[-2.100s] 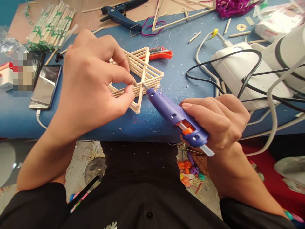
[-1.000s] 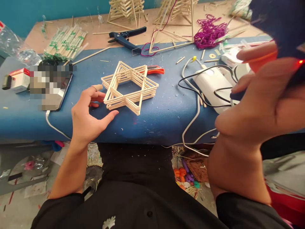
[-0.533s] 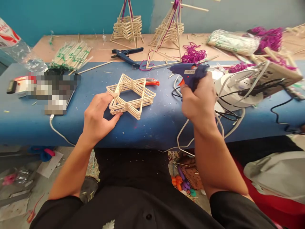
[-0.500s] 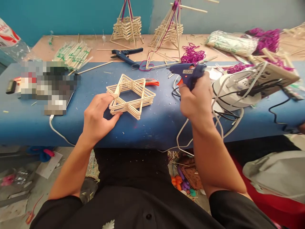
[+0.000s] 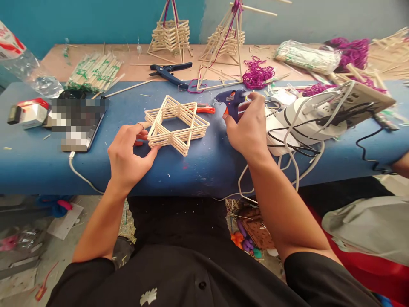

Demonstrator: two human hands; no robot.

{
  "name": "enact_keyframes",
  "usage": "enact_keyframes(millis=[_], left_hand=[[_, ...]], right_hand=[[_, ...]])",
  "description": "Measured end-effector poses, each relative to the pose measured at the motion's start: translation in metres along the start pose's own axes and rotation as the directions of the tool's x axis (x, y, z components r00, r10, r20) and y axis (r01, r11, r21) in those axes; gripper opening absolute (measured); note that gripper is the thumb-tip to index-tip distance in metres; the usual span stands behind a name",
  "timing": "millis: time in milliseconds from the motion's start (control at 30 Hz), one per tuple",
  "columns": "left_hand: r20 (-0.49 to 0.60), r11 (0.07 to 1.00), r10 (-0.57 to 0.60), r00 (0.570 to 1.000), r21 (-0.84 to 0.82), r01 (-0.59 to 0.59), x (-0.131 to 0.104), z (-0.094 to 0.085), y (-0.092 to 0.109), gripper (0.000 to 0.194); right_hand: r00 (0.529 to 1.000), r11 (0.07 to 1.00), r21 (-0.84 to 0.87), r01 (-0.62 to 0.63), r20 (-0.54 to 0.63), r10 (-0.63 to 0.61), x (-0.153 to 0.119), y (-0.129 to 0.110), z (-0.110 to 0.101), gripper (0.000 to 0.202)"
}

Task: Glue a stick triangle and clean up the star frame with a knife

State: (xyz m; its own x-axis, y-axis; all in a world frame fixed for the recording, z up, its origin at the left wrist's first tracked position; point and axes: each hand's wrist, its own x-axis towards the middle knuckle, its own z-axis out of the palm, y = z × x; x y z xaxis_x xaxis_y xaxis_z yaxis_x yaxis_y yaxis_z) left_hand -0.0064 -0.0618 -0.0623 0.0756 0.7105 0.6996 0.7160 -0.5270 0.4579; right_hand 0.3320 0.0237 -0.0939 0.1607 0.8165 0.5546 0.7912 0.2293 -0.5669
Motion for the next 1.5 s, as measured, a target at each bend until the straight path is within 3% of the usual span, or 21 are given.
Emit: enact_keyframes(millis=[167,333,500,600,700,867,1033,1233,1400,1500], left_hand=[[-0.013,0.989,0.147,0.989,0.035,-0.146,0.004,-0.003,0.000,0.032],[-0.034,0.977,0.202,0.979,0.070,-0.200,0.003,-0.001,-0.002,0.032],[-0.010,0.979,0.193,0.981,0.070,-0.192,0.001,-0.003,-0.006,0.024],[0.005,0.979,0.189,0.982,0.078,-0.189,0.002,-0.002,-0.008,0.018],[0.015,0.977,0.198,0.980,0.079,-0.199,0.004,-0.003,-0.008,0.023],[0.130,0.973,0.218,0.967,0.045,-0.225,0.006,-0.010,-0.009,0.044],[0.254,0.977,0.189,0.949,0.048,-0.208,0.007,-0.018,-0.010,0.053],[0.220,0.976,0.210,0.953,0.019,-0.219,0.008,-0.015,-0.010,0.062],[0.267,0.984,0.131,0.955,0.080,-0.158,0.011,-0.014,-0.007,0.065],[0.287,0.980,0.142,0.947,0.094,-0.176,0.010,-0.016,-0.003,0.074]], right_hand=[[0.999,0.999,-0.033,0.028,-0.027,-0.029,-0.007,-0.008,-0.008,0.077],[0.991,0.994,-0.074,0.081,-0.099,-0.088,-0.010,-0.006,-0.005,0.073],[0.918,0.953,-0.126,0.277,-0.259,-0.301,-0.020,-0.033,-0.027,0.060],[0.864,0.875,-0.032,0.482,-0.150,-0.481,-0.028,-0.058,-0.037,0.041],[0.806,0.792,0.162,0.588,-0.037,-0.591,-0.031,-0.071,-0.031,0.038],[0.785,0.748,0.307,0.589,0.003,-0.619,-0.027,-0.069,-0.012,0.039],[0.769,0.737,0.353,0.576,0.070,-0.635,-0.025,-0.065,-0.013,0.038],[0.791,0.786,0.309,0.535,0.143,-0.595,-0.027,-0.067,-0.016,0.036],[0.792,0.793,0.305,0.527,0.164,-0.589,-0.028,-0.068,-0.015,0.038],[0.785,0.787,0.305,0.536,0.162,-0.597,-0.029,-0.067,-0.013,0.039]])
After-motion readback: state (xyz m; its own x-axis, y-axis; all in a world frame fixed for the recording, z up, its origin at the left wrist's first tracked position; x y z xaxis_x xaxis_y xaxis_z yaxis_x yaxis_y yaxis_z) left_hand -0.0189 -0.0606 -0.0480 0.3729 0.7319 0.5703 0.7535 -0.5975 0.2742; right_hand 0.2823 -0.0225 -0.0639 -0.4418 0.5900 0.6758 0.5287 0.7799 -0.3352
